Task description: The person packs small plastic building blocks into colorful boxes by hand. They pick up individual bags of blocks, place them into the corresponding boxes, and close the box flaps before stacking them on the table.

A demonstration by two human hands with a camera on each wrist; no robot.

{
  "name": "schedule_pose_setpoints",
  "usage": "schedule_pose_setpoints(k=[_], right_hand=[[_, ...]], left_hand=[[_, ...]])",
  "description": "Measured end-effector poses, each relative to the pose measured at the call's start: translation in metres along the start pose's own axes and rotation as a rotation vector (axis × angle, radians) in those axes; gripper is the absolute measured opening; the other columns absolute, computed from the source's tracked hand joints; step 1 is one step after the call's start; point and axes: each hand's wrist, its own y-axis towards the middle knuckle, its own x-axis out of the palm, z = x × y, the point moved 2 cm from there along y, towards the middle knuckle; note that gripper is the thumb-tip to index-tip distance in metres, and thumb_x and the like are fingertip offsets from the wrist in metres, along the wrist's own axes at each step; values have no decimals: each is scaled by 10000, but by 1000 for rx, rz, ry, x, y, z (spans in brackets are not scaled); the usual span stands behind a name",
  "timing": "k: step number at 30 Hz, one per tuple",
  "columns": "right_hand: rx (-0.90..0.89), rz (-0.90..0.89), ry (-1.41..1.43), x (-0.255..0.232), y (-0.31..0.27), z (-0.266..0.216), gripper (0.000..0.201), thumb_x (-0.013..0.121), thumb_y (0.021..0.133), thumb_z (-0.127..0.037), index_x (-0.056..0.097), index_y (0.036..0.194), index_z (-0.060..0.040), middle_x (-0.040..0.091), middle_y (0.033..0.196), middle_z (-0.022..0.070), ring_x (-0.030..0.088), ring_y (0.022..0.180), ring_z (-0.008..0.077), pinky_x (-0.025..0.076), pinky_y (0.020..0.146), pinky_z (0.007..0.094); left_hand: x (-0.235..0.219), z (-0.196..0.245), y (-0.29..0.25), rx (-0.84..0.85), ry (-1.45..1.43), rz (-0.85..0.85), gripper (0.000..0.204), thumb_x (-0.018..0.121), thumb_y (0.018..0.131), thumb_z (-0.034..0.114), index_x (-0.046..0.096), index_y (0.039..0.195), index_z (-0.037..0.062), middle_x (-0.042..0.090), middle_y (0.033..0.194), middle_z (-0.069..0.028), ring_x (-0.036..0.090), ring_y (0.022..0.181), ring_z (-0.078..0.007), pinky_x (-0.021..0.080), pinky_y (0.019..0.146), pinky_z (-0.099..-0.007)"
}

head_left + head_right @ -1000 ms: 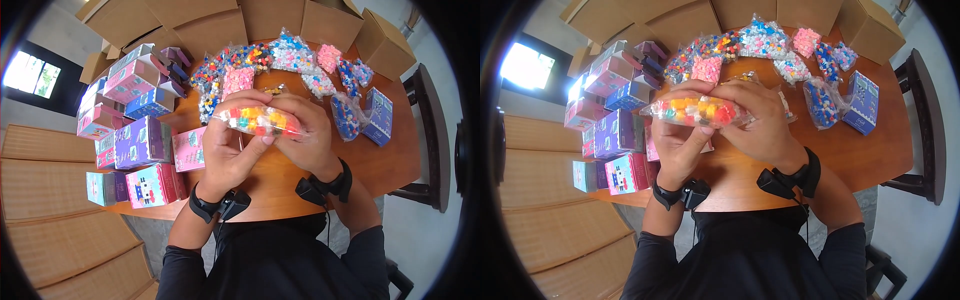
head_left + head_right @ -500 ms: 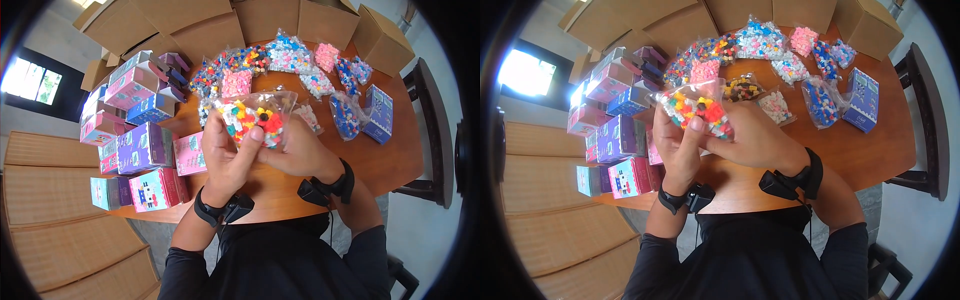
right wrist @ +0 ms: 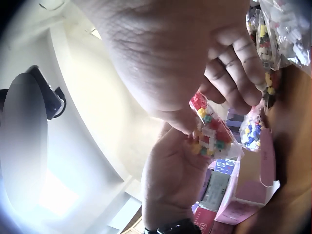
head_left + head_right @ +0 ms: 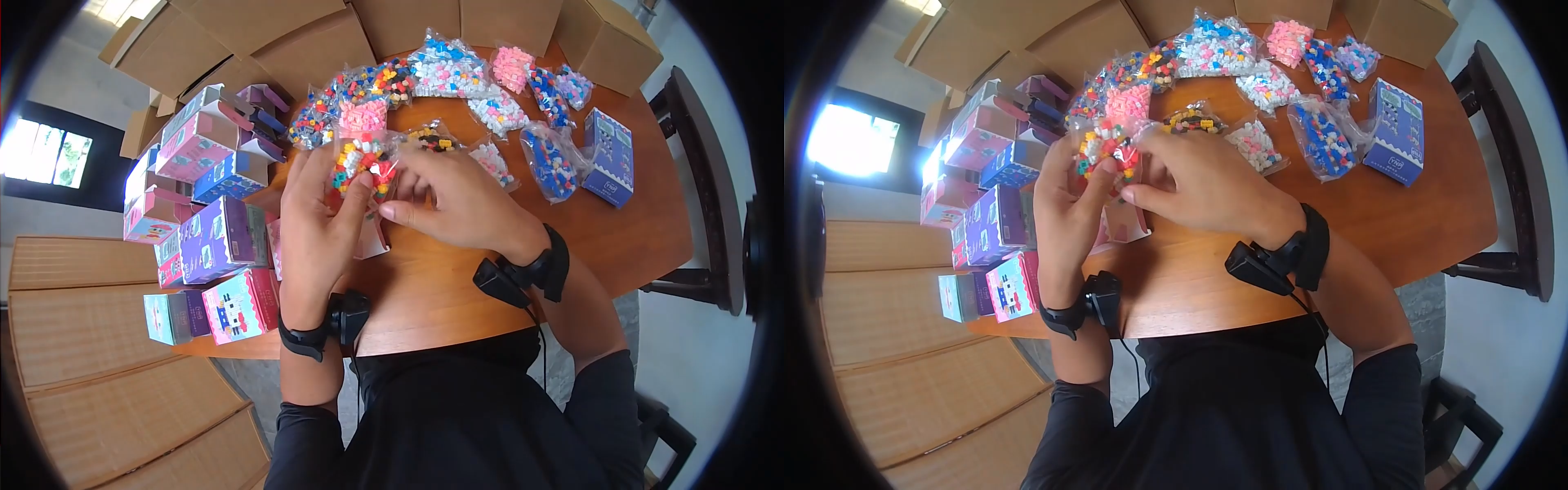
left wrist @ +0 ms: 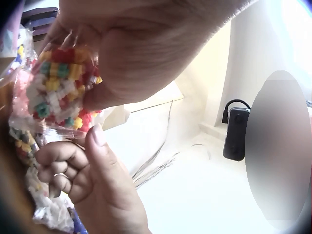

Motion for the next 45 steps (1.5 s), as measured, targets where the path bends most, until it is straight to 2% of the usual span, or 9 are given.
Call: schedule_pose_setpoints(k=[5, 7, 17, 21, 27, 32, 36, 39, 45], right_hand=[[97, 143, 264, -2, 0, 1, 373, 663, 845, -117, 488, 1157, -14, 612, 901, 40, 575, 664, 69, 430, 553, 224], [58, 195, 343, -5, 3, 5, 376, 647, 855, -99, 476, 1180, -13, 599, 950, 33, 564, 683, 46, 421, 559, 203], [278, 208, 760, -17, 3, 12, 135, 572, 869, -121, 564, 949, -13, 622, 767, 55, 596, 599, 90, 443, 511, 204], [368, 153, 1125, -20, 0, 26, 131, 554, 878, -102, 556, 978, -17, 637, 793, 87, 625, 659, 126, 477, 579, 222], [291, 287, 1138, -16, 2, 24, 206, 551, 872, -68, 513, 1055, 19, 631, 885, 130, 634, 760, 169, 505, 669, 266], [230, 141, 891, -13, 5, 16, 282, 588, 844, -58, 502, 1097, 33, 619, 923, 127, 617, 810, 149, 495, 702, 259], [181, 106, 860, -10, 4, 6, 328, 620, 849, -126, 511, 1129, 5, 621, 1027, 90, 605, 915, 134, 475, 789, 262], [101, 92, 846, -16, 3, 4, 305, 610, 862, -133, 535, 1128, -5, 612, 1078, 80, 589, 986, 131, 465, 850, 275], [38, 24, 779, -18, 1, -1, 302, 560, 906, -175, 548, 1157, -9, 600, 1135, 94, 549, 1105, 154, 417, 962, 319]], left_hand=[[-3, -1, 3, 203, 18, 21, 351, 615, 818, -11, 523, 1157, -14, 518, 1009, -92, 561, 956, -180, 469, 849, -295], [1, 6, 0, 102, -121, 5, 407, 608, 817, -24, 473, 1201, -15, 515, 1039, -96, 558, 991, -184, 475, 866, -298], [7, 12, -1, 62, -387, 90, 548, 703, 773, -48, 405, 1232, -9, 505, 1096, -127, 593, 961, -166, 515, 813, -265], [8, -1, 2, 91, -483, 78, 557, 699, 803, 4, 371, 1253, -9, 496, 1146, -136, 584, 995, -189, 537, 811, -324], [33, 4, -3, -92, -813, -79, 580, 618, 902, 144, 239, 1317, 2, 495, 1213, -167, 579, 1025, -208, 527, 794, -315], [24, -9, 1, 12, -667, 162, 312, 556, 950, 191, 403, 1156, 14, 557, 1055, -107, 587, 887, -130, 539, 727, -284], [22, -1, -1, 87, -640, 244, 312, 561, 947, 210, 424, 1149, 15, 560, 1043, -103, 581, 855, -110, 522, 663, -236], [21, -6, -3, 110, -499, 104, 282, 566, 942, 218, 473, 1114, 15, 572, 1021, -95, 564, 850, -103, 483, 704, -225], [3, -1, -3, 307, -251, 235, 253, 593, 927, 226, 537, 1042, 7, 572, 937, -43, 536, 886, -103, 423, 821, -242]])
